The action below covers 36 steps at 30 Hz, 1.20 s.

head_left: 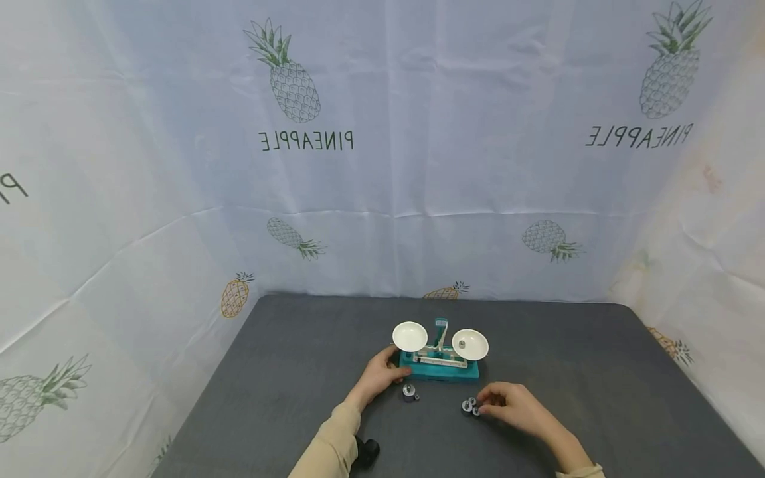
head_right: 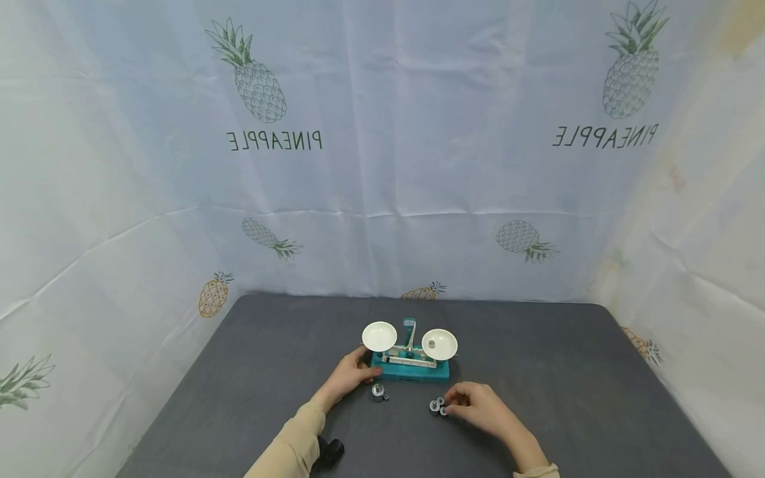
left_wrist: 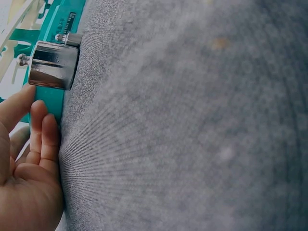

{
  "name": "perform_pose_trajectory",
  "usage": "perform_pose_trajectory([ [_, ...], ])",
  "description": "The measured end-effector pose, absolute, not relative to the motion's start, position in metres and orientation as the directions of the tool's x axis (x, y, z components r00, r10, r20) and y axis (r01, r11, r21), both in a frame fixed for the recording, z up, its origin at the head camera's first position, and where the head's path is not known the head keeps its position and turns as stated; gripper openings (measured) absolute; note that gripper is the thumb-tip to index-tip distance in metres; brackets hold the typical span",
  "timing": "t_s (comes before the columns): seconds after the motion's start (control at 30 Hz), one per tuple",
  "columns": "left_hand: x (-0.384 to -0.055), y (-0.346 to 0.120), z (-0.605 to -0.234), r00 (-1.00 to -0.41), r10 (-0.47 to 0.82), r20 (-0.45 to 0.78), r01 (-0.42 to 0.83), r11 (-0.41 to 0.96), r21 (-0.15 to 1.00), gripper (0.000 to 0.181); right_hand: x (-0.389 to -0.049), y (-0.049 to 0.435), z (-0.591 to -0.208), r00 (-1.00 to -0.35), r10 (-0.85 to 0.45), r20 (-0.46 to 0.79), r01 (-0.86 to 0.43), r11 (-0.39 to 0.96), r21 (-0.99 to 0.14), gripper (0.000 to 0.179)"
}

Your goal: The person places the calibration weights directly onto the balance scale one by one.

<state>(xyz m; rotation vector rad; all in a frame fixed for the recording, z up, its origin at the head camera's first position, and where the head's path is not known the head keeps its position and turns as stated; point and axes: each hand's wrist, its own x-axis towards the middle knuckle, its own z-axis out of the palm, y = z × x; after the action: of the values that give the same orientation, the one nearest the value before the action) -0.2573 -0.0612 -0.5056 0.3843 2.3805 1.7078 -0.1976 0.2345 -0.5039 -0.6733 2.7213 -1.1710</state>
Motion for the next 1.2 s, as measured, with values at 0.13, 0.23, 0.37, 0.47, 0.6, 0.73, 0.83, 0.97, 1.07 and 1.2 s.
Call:
perform_pose_trajectory([
  [0.13, -0.269, -0.061, -0.526, -0.951, 0.309, -0.005, 0.097, 0.314, 0.944, 0.061, -0.197, 0.234, -0.504, -0.887, -0.455, 0.076, -0.360, 0.581, -0.730, 0.014],
  [0.23, -0.274, -0.061, -0.536, -0.952, 0.304, -0.007, 0.095, 0.319, 0.943, 0.063, -0.197, 0.232, -0.505, -0.884, -0.464, 0.065, -0.357, 0.578, -0.734, 0.014],
  [0.37, -0.272, -0.061, -0.533, -0.954, 0.300, -0.010, 0.094, 0.331, 0.939, 0.062, -0.197, 0.231, -0.506, -0.882, -0.469, 0.047, -0.353, 0.590, -0.727, 0.013],
  [0.47, -0.269, -0.060, -0.526, -0.953, 0.303, -0.010, 0.095, 0.328, 0.940, 0.060, -0.196, 0.230, -0.506, -0.883, -0.467, 0.038, -0.346, 0.595, -0.725, 0.013],
  [0.6, -0.261, -0.061, -0.510, -0.949, 0.315, -0.005, 0.100, 0.314, 0.944, 0.057, -0.195, 0.228, -0.506, -0.883, -0.469, 0.022, -0.327, 0.580, -0.746, 0.016],
  [0.73, -0.256, -0.063, -0.500, -0.945, 0.327, -0.005, 0.105, 0.317, 0.943, 0.056, -0.195, 0.226, -0.507, -0.880, -0.474, 0.011, -0.318, 0.574, -0.755, 0.016],
  [0.83, -0.254, -0.063, -0.499, -0.945, 0.327, -0.004, 0.104, 0.312, 0.944, 0.056, -0.195, 0.225, -0.509, -0.878, -0.478, 0.014, -0.327, 0.580, -0.746, 0.015],
  [0.97, -0.255, -0.063, -0.499, -0.946, 0.324, -0.007, 0.098, 0.306, 0.947, 0.056, -0.195, 0.225, -0.510, -0.874, -0.486, 0.020, -0.343, 0.588, -0.732, 0.015],
  [1.07, -0.255, -0.063, -0.500, -0.946, 0.324, -0.009, 0.096, 0.305, 0.948, 0.057, -0.195, 0.225, -0.510, -0.872, -0.490, 0.010, -0.341, 0.592, -0.730, 0.014],
  [1.2, -0.255, -0.063, -0.501, -0.946, 0.324, -0.012, 0.092, 0.306, 0.948, 0.057, -0.194, 0.225, -0.510, -0.872, -0.490, -0.001, -0.334, 0.596, -0.730, 0.013],
])
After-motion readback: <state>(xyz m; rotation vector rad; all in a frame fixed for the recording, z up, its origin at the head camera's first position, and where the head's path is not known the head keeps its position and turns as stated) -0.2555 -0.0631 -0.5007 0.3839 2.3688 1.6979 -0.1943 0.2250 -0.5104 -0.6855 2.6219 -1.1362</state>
